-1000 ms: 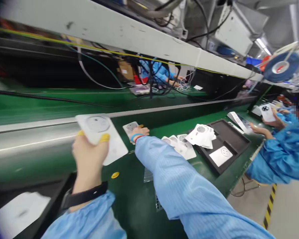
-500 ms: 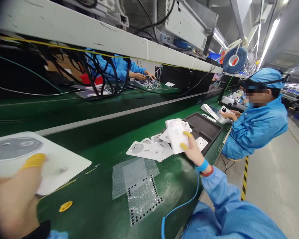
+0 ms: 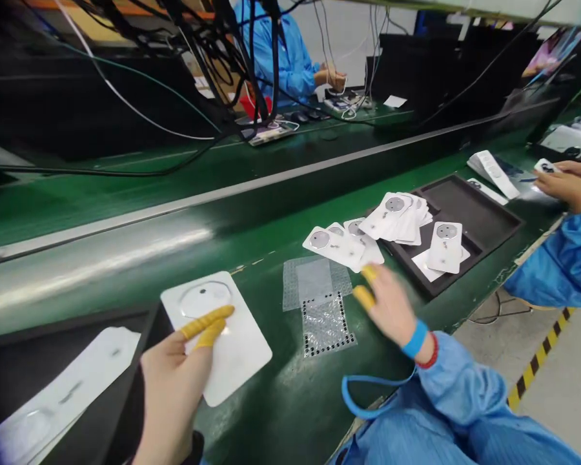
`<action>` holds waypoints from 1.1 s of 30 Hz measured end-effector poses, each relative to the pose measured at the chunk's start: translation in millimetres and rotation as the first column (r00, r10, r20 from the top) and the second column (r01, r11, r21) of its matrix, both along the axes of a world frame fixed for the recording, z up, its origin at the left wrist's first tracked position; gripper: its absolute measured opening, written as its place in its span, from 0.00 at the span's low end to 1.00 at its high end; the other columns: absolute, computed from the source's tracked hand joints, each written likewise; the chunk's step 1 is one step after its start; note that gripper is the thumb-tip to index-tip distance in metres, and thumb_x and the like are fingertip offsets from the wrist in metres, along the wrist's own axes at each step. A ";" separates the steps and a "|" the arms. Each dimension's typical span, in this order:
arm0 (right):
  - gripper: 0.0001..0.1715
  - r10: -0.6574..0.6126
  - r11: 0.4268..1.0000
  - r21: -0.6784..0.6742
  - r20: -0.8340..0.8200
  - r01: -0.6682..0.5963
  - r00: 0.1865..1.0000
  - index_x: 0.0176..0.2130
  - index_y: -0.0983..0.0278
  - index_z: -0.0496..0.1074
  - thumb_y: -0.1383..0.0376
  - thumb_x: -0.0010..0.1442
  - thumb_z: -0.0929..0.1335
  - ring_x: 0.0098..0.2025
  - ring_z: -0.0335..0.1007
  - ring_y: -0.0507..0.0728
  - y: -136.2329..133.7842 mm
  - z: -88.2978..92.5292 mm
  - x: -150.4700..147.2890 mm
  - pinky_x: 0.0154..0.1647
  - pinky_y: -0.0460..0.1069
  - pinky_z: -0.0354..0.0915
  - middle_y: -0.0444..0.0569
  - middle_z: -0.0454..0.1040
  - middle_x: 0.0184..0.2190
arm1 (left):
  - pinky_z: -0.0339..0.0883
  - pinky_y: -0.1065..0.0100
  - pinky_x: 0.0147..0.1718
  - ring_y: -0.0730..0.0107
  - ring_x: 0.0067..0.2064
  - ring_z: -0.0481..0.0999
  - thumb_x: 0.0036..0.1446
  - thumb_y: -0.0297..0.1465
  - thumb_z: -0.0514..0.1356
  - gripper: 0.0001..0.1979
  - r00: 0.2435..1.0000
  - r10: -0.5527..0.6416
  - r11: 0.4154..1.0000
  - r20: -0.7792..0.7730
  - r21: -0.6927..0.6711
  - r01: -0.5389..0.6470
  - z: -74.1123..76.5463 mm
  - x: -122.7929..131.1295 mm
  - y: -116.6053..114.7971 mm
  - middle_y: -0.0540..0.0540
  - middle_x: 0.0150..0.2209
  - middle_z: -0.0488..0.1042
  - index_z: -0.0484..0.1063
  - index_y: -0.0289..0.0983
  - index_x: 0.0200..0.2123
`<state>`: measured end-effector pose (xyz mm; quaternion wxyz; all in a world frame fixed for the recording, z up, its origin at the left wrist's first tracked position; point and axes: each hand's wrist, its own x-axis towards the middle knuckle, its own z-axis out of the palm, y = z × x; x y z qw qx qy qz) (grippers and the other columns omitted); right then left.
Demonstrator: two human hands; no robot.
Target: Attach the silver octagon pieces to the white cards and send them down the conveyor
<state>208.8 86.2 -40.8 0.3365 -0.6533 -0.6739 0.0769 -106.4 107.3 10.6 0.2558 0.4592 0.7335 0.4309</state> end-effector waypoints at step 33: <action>0.07 0.280 0.831 -0.220 -0.628 -0.511 0.726 0.38 0.61 0.78 0.62 0.58 0.71 0.47 0.76 0.58 11.6 35.6 -27.9 0.44 0.53 0.78 0.53 0.73 0.52 | 0.71 0.68 0.25 0.64 0.27 0.78 0.33 0.42 0.75 0.20 0.579 -0.056 0.907 0.814 -0.200 0.370 -40.6 75.3 -53.4 0.40 0.33 0.83 0.83 0.36 0.30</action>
